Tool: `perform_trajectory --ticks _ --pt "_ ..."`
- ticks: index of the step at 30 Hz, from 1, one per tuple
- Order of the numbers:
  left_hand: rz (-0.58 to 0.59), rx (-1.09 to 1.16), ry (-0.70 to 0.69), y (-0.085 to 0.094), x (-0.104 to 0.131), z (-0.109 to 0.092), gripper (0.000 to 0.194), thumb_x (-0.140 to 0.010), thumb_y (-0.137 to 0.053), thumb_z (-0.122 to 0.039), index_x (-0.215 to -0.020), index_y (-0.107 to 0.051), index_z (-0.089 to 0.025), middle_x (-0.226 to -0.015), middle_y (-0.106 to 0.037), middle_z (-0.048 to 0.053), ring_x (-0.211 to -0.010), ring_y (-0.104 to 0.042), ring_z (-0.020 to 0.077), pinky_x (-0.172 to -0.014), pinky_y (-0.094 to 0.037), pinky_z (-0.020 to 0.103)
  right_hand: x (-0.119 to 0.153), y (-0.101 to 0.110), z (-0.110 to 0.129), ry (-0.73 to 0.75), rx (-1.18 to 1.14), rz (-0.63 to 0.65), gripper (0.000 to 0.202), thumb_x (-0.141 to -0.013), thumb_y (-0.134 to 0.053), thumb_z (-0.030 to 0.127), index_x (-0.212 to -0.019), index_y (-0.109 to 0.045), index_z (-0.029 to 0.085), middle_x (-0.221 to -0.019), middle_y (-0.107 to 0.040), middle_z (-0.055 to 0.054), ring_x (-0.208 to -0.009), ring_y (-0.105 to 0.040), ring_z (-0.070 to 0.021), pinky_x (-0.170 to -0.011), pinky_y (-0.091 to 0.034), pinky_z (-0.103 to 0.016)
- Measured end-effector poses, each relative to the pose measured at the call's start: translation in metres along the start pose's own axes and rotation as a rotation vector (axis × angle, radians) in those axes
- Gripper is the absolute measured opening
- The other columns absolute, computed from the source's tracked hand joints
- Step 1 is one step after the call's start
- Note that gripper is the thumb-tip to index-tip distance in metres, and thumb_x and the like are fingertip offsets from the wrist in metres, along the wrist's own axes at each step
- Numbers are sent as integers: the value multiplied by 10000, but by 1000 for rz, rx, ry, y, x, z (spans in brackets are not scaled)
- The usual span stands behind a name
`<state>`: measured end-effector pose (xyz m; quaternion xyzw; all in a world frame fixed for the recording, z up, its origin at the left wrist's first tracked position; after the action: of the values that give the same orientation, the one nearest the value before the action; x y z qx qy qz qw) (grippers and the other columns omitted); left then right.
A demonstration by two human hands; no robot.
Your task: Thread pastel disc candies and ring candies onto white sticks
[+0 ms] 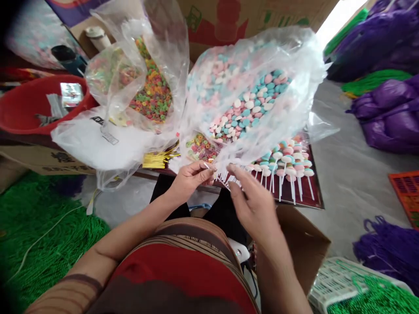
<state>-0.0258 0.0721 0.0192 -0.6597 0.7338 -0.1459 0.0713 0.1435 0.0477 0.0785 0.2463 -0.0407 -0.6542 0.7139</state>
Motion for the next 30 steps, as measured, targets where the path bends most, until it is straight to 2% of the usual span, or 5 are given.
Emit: perform_trajectory --ticks 8,14,19,26,30 --pt "99 -216 45 -18 -26 19 456 -842 -747 -657 -845 -707 -203 -646 -619 -30 -581 -554 114 -606 -448 254 2 -19 -68 -271 -175 -113 206 -917 -708 366 -1013 -844 245 -672 -693 -4 -571 -588 -154 -554 -520 -297" --pt "-104 -797 -172 3 -120 -14 95 -927 -695 -250 -955 -782 -223 -946 -789 64 -878 -731 219 -831 -503 292 7 -4 -91 -531 -648 -311 202 -774 -834 377 -848 -776 199 -705 -627 10 -500 -435 -69 -419 -294 -203" --pt "-67 -1274 -68 -8 -185 11 308 -965 -681 -330 -1198 -736 -137 -1169 -777 207 -1167 -707 359 -969 -483 388 11 -7 -88 -556 -743 -300 209 -755 -848 347 -892 -789 199 -692 -619 15 -489 -436 -62 -422 -301 -198" --pt "-37 -1395 -89 -7 -193 22 269 -1012 -550 -263 -1190 -726 -166 -1199 -775 167 -1151 -711 322 -932 -486 365 20 1 -100 -599 -709 -340 250 -747 -857 381 -890 -799 185 -667 -606 13 -503 -435 -71 -442 -273 -210" --pt "-157 -1064 -81 20 -176 12 209 -972 -614 -274 -1117 -724 -170 -1048 -788 104 -969 -732 251 -866 -504 329 9 0 -109 -586 -651 -329 303 -778 -834 418 -965 -825 180 -673 -589 18 -502 -371 -63 -454 -229 -221"
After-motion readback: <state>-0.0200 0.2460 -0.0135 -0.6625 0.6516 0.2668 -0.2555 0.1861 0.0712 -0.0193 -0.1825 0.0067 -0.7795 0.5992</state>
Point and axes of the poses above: each hand's wrist, its own x-axis away from the middle knuckle, its own y-axis out of the back of the hand, z = x × y, the point moved 9 cm from there along -x, towards the middle knuckle
